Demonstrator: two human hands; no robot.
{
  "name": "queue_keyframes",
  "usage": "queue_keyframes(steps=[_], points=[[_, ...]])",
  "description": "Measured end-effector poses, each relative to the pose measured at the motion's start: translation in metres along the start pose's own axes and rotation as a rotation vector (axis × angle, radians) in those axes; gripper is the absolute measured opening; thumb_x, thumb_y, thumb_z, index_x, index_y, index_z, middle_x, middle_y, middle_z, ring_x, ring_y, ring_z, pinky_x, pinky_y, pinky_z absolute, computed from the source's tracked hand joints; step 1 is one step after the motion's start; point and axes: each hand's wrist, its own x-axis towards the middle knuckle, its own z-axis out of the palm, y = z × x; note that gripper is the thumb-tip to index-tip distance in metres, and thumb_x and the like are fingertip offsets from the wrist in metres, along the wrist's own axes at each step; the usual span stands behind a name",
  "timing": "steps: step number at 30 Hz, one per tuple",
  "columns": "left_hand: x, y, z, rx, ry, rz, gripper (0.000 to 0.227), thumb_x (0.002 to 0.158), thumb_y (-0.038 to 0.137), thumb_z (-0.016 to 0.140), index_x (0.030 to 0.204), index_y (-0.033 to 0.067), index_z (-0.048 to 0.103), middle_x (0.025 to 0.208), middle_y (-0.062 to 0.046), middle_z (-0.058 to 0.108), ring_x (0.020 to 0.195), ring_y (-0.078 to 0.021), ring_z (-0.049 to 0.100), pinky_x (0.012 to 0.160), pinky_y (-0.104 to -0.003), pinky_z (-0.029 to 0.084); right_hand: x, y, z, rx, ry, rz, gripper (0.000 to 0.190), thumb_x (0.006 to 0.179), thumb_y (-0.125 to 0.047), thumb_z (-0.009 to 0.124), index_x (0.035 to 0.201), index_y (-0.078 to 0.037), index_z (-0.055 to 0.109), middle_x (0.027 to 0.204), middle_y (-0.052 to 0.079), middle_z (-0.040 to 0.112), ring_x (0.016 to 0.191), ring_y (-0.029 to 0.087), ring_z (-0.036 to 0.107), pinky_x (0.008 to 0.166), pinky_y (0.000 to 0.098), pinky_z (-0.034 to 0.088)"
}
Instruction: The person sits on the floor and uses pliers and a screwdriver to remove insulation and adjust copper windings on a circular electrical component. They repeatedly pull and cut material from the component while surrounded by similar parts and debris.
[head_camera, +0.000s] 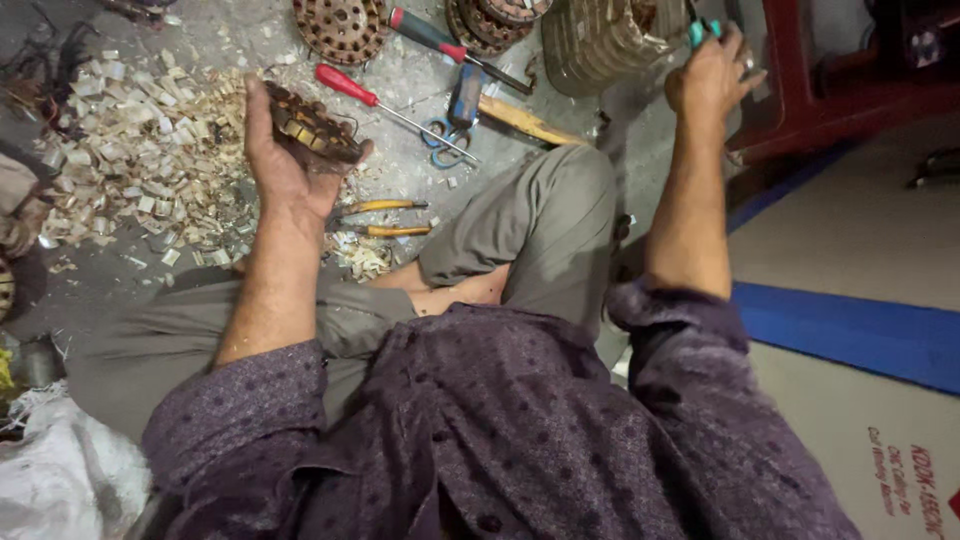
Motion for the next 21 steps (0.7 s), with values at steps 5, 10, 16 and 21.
queue_keyframes(steps=[5, 10, 16, 21], points=[[0.005, -0.003, -0.01, 0.109, 0.018, 0.007, 0.116, 0.06, 0.082, 0.077, 0.147, 0.0175, 0.036, 0.143, -0.012, 0.048, 0.127, -0.0359, 0.056, 0.098, -0.074, 0.056, -0.051, -0.009, 0.015, 0.329, -0.104, 0.138, 0.031, 0.088, -0.011, 0.067, 0.117, 0.0, 0.067, 0.125, 0.027, 0.059, 0.114, 0.049, 0.059, 0.096, 0.0607, 0.045], [0.015, -0.006, -0.008, 0.019, 0.083, -0.082, 0.131, 0.049, 0.087, 0.074, 0.152, 0.0175, 0.032, 0.149, -0.015, 0.043, 0.133, -0.0411, 0.049, 0.095, -0.075, 0.05, -0.112, -0.072, 0.005, 0.637, -0.198, 0.009, 0.03, 0.099, -0.022, 0.072, 0.116, 0.001, 0.062, 0.118, 0.025, 0.063, 0.114, 0.044, 0.061, 0.099, 0.0513, 0.049], [-0.003, 0.002, 0.001, 0.047, 0.095, -0.053, 0.124, 0.05, 0.087, 0.074, 0.144, 0.0157, 0.038, 0.142, -0.018, 0.049, 0.127, -0.0392, 0.057, 0.093, -0.074, 0.055, -0.113, -0.166, -0.029, 0.025, -0.335, -0.344, 0.054, 0.081, -0.047, 0.085, 0.104, -0.001, 0.072, 0.128, 0.026, 0.06, 0.109, 0.053, 0.058, 0.092, 0.0631, 0.044], [-0.019, 0.011, 0.016, 0.215, 0.136, 0.076, 0.115, 0.052, 0.081, 0.08, 0.136, 0.0142, 0.038, 0.131, -0.019, 0.055, 0.118, -0.0373, 0.068, 0.085, -0.073, 0.063, -0.133, -0.236, -0.07, 0.767, -0.405, -0.422, 0.053, 0.096, -0.037, 0.081, 0.133, -0.003, 0.065, 0.132, 0.017, 0.065, 0.121, 0.034, 0.065, 0.104, 0.0432, 0.051]])
